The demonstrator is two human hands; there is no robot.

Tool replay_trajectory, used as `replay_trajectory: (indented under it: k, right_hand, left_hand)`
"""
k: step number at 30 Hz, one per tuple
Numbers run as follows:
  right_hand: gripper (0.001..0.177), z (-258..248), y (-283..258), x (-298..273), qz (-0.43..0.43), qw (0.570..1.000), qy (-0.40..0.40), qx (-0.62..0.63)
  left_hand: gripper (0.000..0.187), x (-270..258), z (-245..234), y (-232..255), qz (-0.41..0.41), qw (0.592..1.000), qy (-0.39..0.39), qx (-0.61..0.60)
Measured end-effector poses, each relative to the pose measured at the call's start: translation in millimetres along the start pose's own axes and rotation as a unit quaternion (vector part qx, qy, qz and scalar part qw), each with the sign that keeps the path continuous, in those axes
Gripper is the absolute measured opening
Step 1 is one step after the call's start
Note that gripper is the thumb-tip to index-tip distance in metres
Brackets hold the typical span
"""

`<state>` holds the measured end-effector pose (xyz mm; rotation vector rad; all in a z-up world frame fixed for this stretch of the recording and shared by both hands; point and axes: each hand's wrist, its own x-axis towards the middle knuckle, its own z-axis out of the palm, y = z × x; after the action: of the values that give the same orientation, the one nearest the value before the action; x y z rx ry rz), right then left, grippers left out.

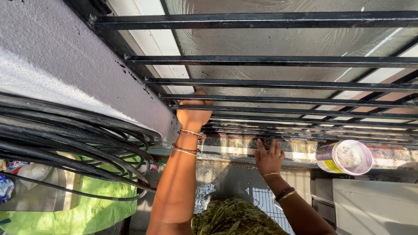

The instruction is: The person cleans a window with a metal grille using a cloth and a container of cleaning solution. They repeatedly dip the cloth into the container and wipe the window surface and the grille bars.

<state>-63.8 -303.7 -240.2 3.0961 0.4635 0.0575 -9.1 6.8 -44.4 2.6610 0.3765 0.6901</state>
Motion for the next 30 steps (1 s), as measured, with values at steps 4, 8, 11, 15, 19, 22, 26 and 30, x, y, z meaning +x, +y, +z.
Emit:
replay_trajectory:
  k: [4, 8, 11, 15, 19, 22, 26, 30]
  right_hand:
    - [0.055, 20.0, -62.5, 6.7, -0.131, 0.987, 0.064, 0.064]
    - [0.057, 22.0, -102.7, 0.8, -0.250, 0.952, 0.125, 0.128]
    - [0.037, 2.5, -89.2, 9.6, -0.181, 0.964, -0.055, 0.188]
    - [0.042, -38.3, -68.5, 14.8, -0.160, 0.959, 0.004, 0.236]
    - [0.055, -66.8, -99.0, 46.9, -0.171, 0.977, 0.072, 0.105]
    - [0.054, -61.4, -121.7, 72.2, -0.117, 0.981, -0.089, 0.128]
    - [0.042, -30.0, -131.5, 97.0, -0.117, 0.975, -0.079, 0.174]
    - [0.036, -7.3, -139.9, 105.3, -0.075, 0.969, -0.004, 0.234]
  left_hand:
    - [0.026, 3.8, -1.8, 2.3, -0.020, 0.998, -0.033, 0.044]
    - [0.026, 3.5, -1.7, 5.0, -0.034, 0.995, -0.064, 0.074]
    - [0.025, 4.7, -5.9, 5.7, -0.034, 0.998, -0.031, 0.032]
    - [0.028, 1.5, -7.6, 7.5, -0.053, 0.996, -0.055, 0.053]
    - [0.025, 5.3, -11.0, 10.8, -0.052, 0.998, -0.032, 0.008]
    - [0.026, 3.2, -11.6, 7.9, -0.036, 0.999, -0.016, 0.002]
    - [0.022, 2.2, -12.4, 7.8, -0.051, 0.998, -0.026, -0.004]
    - [0.022, 1.5, -15.3, 9.8, -0.034, 0.999, 0.008, -0.008]
